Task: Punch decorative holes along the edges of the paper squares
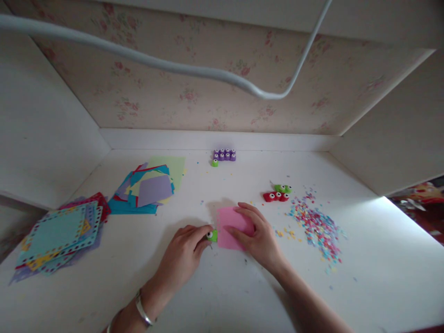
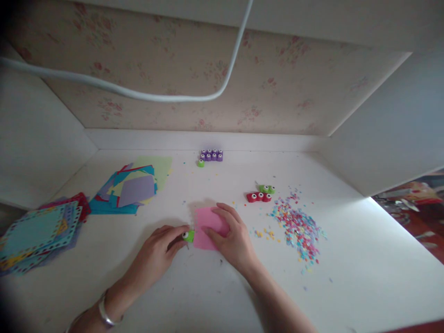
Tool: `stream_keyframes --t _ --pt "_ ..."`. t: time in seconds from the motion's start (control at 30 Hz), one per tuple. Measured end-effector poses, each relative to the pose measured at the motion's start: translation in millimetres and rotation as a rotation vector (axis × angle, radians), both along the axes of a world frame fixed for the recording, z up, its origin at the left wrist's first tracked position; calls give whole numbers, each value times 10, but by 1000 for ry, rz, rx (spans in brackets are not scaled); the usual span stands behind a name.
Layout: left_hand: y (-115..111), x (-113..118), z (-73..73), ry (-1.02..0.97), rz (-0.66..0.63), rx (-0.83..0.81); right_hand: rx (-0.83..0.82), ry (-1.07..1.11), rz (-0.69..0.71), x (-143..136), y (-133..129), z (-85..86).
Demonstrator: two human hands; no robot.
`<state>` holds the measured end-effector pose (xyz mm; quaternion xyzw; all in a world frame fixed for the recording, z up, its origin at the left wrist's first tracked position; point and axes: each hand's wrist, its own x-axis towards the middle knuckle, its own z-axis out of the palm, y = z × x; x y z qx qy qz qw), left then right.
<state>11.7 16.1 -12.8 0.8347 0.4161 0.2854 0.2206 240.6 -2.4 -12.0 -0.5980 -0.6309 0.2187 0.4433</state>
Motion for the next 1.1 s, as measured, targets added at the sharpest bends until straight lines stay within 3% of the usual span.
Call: stream_keyframes --t 0.27,0.67,0.93,1.1 --pt "-8 -15 -22 -4 37 -54 -25 4 -9 1 -2 15" --pt "-5 -7 21 43 -47 -5 8 -64 32 -47 -28 -16" --pt "-36 4 41 64 -51 -4 22 -412 108 24 -125 115" --pt "-46 7 46 98 -43 -12 -42 -609 322 152 -137 87"
